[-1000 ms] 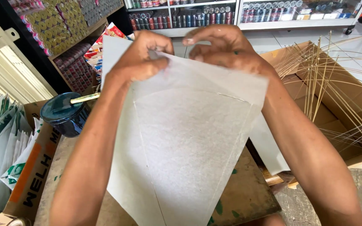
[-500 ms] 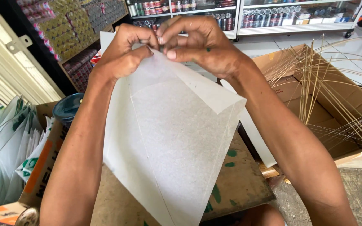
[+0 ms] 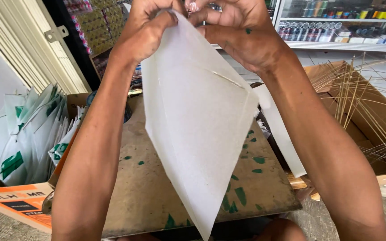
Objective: Assembling a kite by gluing bamboo sticks to paper and trimming the edges with scissors
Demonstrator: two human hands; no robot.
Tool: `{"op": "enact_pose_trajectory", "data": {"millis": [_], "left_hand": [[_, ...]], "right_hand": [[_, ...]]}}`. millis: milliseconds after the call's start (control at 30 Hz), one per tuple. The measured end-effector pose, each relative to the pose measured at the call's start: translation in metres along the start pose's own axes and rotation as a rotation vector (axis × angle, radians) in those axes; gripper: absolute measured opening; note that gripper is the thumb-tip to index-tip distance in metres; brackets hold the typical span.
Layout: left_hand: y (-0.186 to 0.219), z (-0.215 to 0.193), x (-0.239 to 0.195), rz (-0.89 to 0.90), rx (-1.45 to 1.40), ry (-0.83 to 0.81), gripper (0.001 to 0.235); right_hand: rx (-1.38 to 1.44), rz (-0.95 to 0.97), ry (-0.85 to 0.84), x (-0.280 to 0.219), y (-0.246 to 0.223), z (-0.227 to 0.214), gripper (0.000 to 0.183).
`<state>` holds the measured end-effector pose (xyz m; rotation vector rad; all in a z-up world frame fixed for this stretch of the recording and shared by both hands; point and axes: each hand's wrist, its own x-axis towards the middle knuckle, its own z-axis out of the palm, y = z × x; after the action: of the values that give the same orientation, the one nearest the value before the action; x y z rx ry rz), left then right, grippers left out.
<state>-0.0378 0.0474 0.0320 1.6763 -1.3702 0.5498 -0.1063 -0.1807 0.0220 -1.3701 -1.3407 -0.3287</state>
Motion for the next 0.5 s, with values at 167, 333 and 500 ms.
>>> {"op": "enact_pose_trajectory", "data": {"millis": [167, 333, 500], "left_hand": [[-0.006, -0.022, 0.004, -0.049, -0.049, 0.085, 0.011], [-0.042, -0.063, 0.025, 0.189, -0.074, -0.208, 0.018], [-0.088, -0.110, 0.038, 0.542, -0.122, -0.651, 0.037]], "right_hand": [[0.018, -0.102, 0.010, 0.013, -0.006, 0.018, 0.049], [0.033, -0.073, 0.131, 0.016, -0.005, 0.035, 0.046], [-0.256, 0.032, 0.255, 0.009, 0.032, 0.036, 0.046]]}}
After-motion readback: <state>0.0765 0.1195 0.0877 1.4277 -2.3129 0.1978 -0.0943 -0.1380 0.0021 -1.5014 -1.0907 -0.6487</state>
